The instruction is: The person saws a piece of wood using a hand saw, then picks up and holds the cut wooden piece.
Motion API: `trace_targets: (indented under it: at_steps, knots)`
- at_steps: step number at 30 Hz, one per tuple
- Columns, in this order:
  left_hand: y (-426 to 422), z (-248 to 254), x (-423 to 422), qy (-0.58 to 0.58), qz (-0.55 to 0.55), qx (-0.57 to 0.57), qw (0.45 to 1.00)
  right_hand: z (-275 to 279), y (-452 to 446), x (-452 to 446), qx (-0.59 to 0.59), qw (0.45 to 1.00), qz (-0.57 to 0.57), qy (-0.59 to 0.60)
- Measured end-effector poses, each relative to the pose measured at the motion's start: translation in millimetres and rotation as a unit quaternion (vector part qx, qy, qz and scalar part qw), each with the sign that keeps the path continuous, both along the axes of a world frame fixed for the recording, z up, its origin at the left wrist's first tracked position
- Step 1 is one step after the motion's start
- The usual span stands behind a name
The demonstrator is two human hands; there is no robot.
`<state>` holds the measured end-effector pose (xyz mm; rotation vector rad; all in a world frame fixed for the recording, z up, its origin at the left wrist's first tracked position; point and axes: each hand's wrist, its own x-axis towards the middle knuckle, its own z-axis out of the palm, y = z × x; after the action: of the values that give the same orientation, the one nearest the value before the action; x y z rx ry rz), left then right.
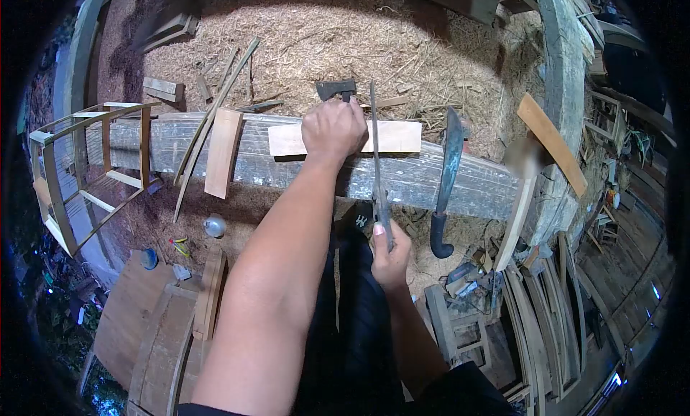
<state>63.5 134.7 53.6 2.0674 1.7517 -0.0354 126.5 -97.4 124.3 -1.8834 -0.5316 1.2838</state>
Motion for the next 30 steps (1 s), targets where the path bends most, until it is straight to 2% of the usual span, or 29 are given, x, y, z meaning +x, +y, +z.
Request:
trace_targets:
  at_steps: [3, 5, 7, 10, 12, 13, 15, 21, 25, 28, 30]
  knots:
    - [1.2, 1.0, 2.0, -0.001, 0.005, -0.012, 1.000, -12.3, -8.4, 9.2, -0.001, 0.999, 0.038, 0.005]
    - [-0.4, 1.1, -0.4, 0.000, 0.005, -0.011, 1.000, -9.7, -7.6, 10.5, 0.035, 0.996, -0.008, 0.085]
    - [1.4, 5.4, 3.6, 0.024, 0.010, -0.051, 0.998, -8.7, -10.3, 10.6, 0.025, 0.995, -0.008, 0.096]
    - [2.7, 6.9, 5.0, 0.028, 0.010, -0.057, 0.998, -1.7, -7.7, 7.7, 0.030, 0.996, -0.023, 0.087]
    - [2.7, 5.3, 3.1, 0.032, 0.008, -0.059, 0.998, 15.9, -13.0, 6.3, -0.023, 0.995, 0.071, -0.064]
    - [1.6, 3.0, 2.3, 0.022, 0.009, -0.049, 0.999, 17.4, -18.1, 3.8, -0.023, 0.995, 0.072, -0.061]
    - [-1.9, -1.4, 0.6, 0.011, 0.008, -0.040, 0.999, 21.0, -27.1, 1.5, -0.008, 0.999, -0.007, -0.048]
    - [-3.8, -4.0, -0.8, 0.014, -0.029, -0.003, 0.999, 8.7, 1.7, 8.8, -0.013, 0.999, -0.033, 0.013]
    - [-3.7, -3.0, 0.7, 0.018, -0.008, 0.007, 1.000, 28.3, 10.8, 2.9, 0.013, 0.999, -0.046, 0.003]
    - [-6.3, -5.3, 1.7, 0.012, -0.007, 0.067, 0.998, 35.1, 15.0, 1.3, 0.013, 0.999, -0.047, -0.017]
    - [-6.4, -4.8, 2.3, 0.010, -0.015, 0.072, 0.997, 32.5, 16.9, 2.4, -0.004, 0.997, -0.019, -0.073]
